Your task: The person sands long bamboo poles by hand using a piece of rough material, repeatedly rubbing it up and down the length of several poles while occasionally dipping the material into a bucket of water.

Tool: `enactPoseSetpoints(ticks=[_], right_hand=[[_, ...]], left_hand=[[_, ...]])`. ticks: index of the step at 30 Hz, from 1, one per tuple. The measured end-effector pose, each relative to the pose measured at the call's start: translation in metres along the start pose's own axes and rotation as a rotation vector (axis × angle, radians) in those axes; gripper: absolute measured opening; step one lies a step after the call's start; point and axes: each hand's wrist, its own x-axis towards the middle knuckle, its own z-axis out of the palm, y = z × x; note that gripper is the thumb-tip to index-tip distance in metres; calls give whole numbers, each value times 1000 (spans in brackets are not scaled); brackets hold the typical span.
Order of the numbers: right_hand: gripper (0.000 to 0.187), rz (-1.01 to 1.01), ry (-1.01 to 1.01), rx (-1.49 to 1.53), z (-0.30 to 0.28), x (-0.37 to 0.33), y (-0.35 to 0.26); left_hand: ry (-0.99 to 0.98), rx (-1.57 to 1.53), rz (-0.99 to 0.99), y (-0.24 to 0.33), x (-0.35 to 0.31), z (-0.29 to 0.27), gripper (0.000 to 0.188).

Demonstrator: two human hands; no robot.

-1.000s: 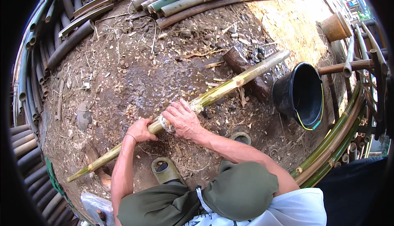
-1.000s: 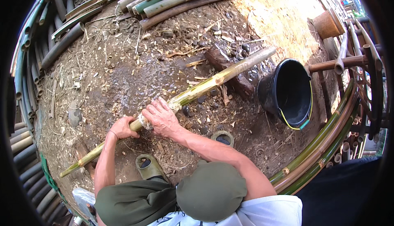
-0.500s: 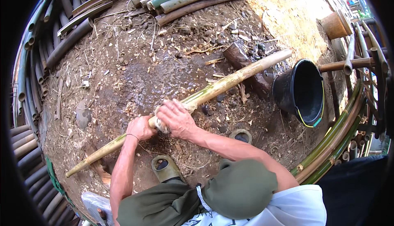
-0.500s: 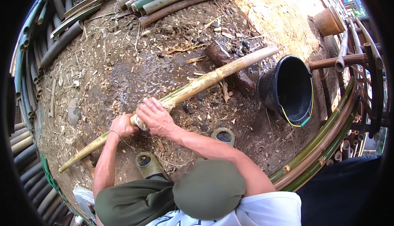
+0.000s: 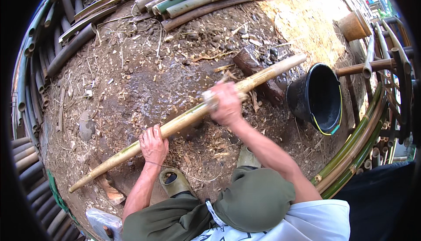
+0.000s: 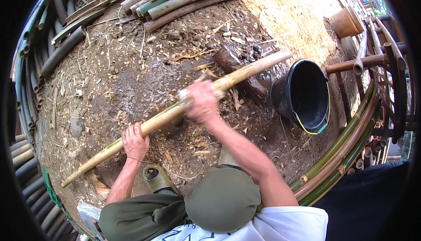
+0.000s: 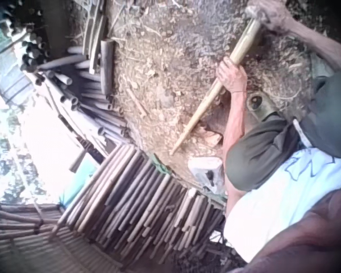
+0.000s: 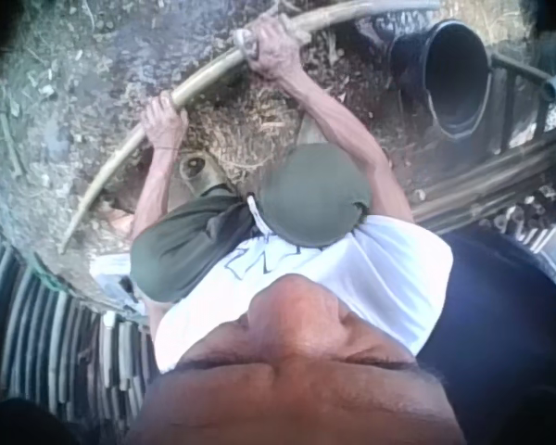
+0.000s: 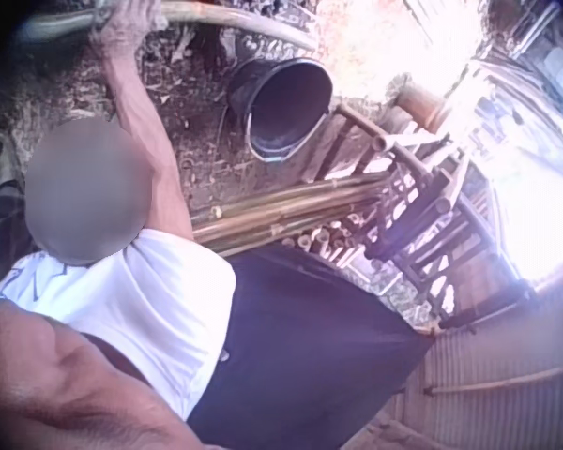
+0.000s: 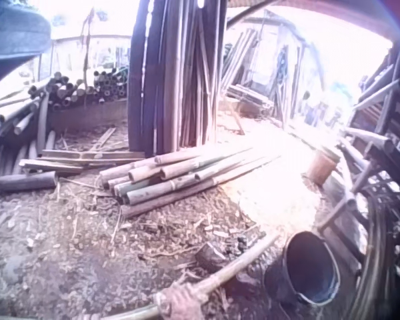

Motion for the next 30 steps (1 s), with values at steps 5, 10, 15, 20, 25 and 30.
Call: enactPoseSetpoints(ticks=[5,10,15,20,25,30], right_hand=[[38,-236,-70,173,25,-16,-73],[38,125,97,-268,-60,10,131],[33,50,158,-116,-21,14,69],[29,-228,-91,272,28,-9,-96],[31,-133,136,159,7,-1,5],[37,45,168,-228,-83,15,187]], left_hand=[[-681,-252,-146,-13,50,-33,49],[-1041,-550,-144,-43,75,-21,47],[-1113,-814,-251,-51,83,-22,53],[-585,-279,-111,-2,56,-47,57],[-70,16,71,-7,1,-16,64],[-207,-132,-18,-5,32,-7,39]])
